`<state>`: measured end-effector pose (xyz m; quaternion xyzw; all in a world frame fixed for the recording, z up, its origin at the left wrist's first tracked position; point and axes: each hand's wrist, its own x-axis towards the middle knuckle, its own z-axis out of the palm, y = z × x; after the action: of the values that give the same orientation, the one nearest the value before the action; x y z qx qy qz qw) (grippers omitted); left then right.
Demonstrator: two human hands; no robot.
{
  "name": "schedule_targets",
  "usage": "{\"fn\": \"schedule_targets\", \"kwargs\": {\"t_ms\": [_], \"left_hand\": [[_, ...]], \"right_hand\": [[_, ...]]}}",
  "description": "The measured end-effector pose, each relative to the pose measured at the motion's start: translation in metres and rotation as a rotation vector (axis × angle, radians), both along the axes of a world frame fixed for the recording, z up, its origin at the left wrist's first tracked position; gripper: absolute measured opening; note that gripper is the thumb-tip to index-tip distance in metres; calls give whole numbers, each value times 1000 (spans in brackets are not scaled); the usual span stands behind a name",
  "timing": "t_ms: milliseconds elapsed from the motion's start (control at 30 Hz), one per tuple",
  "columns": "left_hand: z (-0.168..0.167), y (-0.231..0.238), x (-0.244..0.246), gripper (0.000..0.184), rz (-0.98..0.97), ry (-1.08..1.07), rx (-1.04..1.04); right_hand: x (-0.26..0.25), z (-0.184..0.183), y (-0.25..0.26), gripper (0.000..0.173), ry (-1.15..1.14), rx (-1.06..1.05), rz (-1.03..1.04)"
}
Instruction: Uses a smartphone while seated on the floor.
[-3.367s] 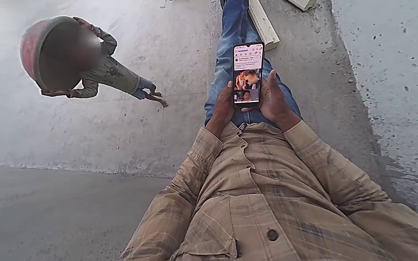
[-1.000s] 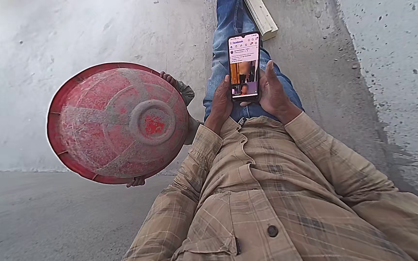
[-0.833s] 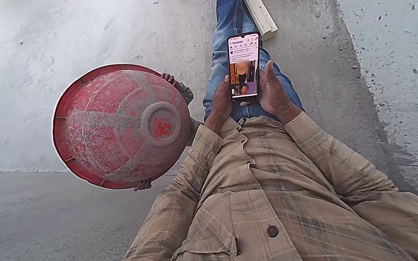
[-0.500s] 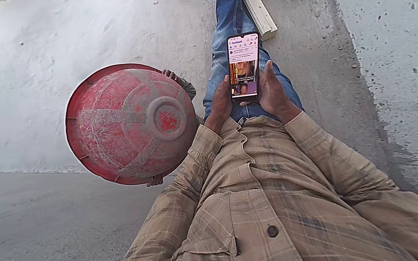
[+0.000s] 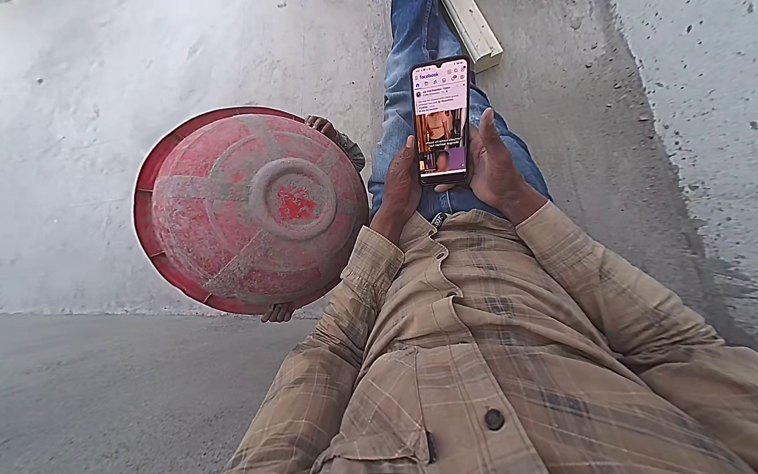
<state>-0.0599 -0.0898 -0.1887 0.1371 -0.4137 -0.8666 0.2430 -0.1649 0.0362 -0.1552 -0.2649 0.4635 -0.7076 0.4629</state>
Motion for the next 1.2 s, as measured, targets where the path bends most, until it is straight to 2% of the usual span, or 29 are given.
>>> {"fn": "schedule_targets", "kwargs": {"t_ms": [1200], "left_hand": [[1, 0, 0, 38, -3, -2, 11]], "right_hand": [[1, 0, 1, 72, 6, -18, 1]]}}
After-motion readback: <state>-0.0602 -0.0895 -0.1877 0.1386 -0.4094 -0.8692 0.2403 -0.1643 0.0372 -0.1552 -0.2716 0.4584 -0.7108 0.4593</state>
